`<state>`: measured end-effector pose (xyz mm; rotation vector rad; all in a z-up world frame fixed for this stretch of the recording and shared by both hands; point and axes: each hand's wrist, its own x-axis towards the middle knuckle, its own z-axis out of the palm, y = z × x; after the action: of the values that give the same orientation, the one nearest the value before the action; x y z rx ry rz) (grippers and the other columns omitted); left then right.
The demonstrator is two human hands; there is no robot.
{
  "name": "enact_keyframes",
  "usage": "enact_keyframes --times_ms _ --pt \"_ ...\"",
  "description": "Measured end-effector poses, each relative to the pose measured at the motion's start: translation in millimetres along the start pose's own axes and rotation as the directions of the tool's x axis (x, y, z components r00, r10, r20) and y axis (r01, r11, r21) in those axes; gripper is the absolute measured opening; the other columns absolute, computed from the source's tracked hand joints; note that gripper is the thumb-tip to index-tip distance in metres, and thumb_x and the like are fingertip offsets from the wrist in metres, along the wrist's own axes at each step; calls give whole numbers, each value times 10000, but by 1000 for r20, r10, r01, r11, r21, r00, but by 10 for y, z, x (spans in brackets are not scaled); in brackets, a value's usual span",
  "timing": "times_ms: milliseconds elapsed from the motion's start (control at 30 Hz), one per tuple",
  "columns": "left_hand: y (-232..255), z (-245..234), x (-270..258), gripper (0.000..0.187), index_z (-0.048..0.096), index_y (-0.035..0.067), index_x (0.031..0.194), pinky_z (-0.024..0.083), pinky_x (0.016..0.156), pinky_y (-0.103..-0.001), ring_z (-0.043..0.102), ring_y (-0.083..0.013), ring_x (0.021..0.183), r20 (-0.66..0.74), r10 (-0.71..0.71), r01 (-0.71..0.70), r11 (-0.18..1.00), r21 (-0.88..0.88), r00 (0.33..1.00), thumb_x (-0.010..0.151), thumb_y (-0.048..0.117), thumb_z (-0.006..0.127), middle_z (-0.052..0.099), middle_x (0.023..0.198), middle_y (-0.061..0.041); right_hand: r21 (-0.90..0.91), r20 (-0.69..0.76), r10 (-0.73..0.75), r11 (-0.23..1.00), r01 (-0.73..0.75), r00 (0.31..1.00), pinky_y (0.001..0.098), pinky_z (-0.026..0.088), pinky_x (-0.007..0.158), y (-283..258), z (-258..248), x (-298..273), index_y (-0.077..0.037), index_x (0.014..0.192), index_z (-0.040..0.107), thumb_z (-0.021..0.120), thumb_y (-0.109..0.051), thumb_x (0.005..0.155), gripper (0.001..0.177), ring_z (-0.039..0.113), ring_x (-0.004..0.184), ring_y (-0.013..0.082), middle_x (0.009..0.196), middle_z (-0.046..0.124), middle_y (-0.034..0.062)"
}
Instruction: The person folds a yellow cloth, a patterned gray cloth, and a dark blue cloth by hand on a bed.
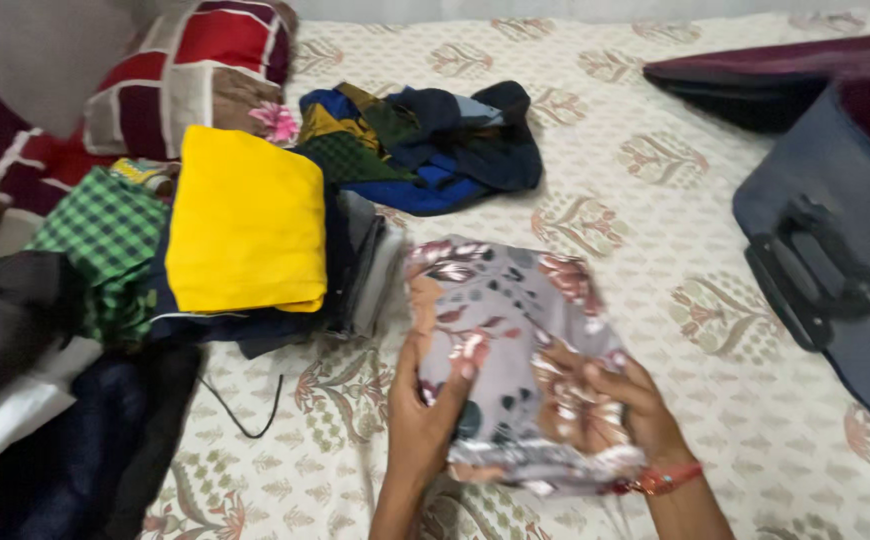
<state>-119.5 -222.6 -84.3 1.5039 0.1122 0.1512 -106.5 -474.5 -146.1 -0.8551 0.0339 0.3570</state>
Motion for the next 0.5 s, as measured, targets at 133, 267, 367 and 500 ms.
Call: enact_keyframes --times_ms 133,267,367,500 --pt "149 -10 -169 972 361 -24 1573 456 1092 -393 577 -321 1296 282 202 -102 938 -331 938 847 467 781 573 1464 -271 226 63 -230 951 211 971 436 620 617 38 -373 -157 50 1463 467 593 -168 1028 503 738 857 267 1203 668 232" --pt "282 -64 -329 1122 268 8 1639 204 1293 -458 265 -369 1624 391 386 -406 913 -33 836 849 710 642 311 1717 -258 419 172 -333 877 237 927 451 600 647 86 -629 -264 86 1499 456 562 -174 1147 450 724 938 307 1291 640 257" --pt "223 -19 -323 1190 158 45 1660 144 1352 -494 177 -386 1685 418 440 -402 898 -180 795 846 769 639 188 1782 -243 445 103 -413 833 330 905 465 580 727 34 -651 -333 91 1510 437 538 -189 1155 463 703 997 328 1321 619 269" --pt "80 -46 -108 1317 -21 141 1650 254 1300 -507 165 -405 1631 458 559 -533 822 -200 691 772 773 732 22 1759 -236 463 99 -428 819 339 898 484 553 833 38 -538 -175 98 1525 412 505 -210 1166 482 676 1076 355 1360 591 285"
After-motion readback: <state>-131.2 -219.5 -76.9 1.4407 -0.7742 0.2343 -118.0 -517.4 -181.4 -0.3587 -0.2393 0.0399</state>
